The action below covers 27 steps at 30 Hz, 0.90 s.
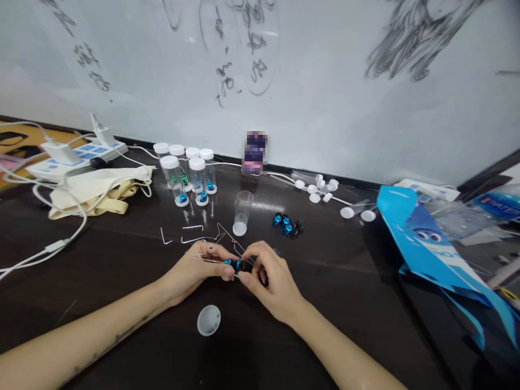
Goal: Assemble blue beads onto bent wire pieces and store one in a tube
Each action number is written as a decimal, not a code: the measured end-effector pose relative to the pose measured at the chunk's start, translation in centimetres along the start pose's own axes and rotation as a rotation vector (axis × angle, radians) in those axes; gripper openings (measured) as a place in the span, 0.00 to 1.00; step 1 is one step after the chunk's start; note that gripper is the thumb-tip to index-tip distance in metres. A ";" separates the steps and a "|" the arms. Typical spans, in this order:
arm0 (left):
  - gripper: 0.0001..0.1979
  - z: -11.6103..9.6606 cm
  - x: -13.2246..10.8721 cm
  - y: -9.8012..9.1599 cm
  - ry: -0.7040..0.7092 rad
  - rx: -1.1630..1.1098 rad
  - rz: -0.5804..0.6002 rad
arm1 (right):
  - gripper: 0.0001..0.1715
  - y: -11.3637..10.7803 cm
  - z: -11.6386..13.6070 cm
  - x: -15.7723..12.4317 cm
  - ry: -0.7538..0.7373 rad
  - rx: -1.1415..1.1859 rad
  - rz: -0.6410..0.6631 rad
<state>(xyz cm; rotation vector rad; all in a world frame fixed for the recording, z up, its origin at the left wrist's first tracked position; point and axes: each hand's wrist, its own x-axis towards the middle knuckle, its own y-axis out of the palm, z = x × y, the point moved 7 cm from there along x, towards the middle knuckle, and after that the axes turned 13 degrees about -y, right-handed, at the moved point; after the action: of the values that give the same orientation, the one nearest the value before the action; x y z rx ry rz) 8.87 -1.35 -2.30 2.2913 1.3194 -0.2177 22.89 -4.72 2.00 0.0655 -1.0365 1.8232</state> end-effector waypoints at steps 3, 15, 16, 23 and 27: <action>0.08 -0.1 -0.1 0.1 0.002 0.004 -0.009 | 0.13 0.0 0.1 0.1 -0.007 -0.023 0.014; 0.09 -0.2 0.4 -0.8 0.017 -0.081 -0.061 | 0.06 0.3 -0.1 1.1 -0.032 -0.033 -0.029; 0.09 -0.3 0.4 -1.0 0.022 -0.081 -0.069 | 0.04 0.2 0.0 1.1 -0.054 -0.014 -0.062; 0.10 -0.3 0.6 -1.1 -0.011 -0.062 -0.108 | 0.13 -0.3 -0.7 1.0 -0.020 0.021 -0.133; 0.10 -0.1 0.6 -1.3 -0.028 -0.065 -0.114 | 0.10 0.4 -0.9 1.2 0.022 0.031 -0.035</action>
<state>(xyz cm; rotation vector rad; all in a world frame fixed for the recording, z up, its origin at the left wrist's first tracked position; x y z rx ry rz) 8.10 -0.34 -2.84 2.1538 1.4240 -0.2404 22.30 -3.35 1.74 0.0821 -0.9861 1.8044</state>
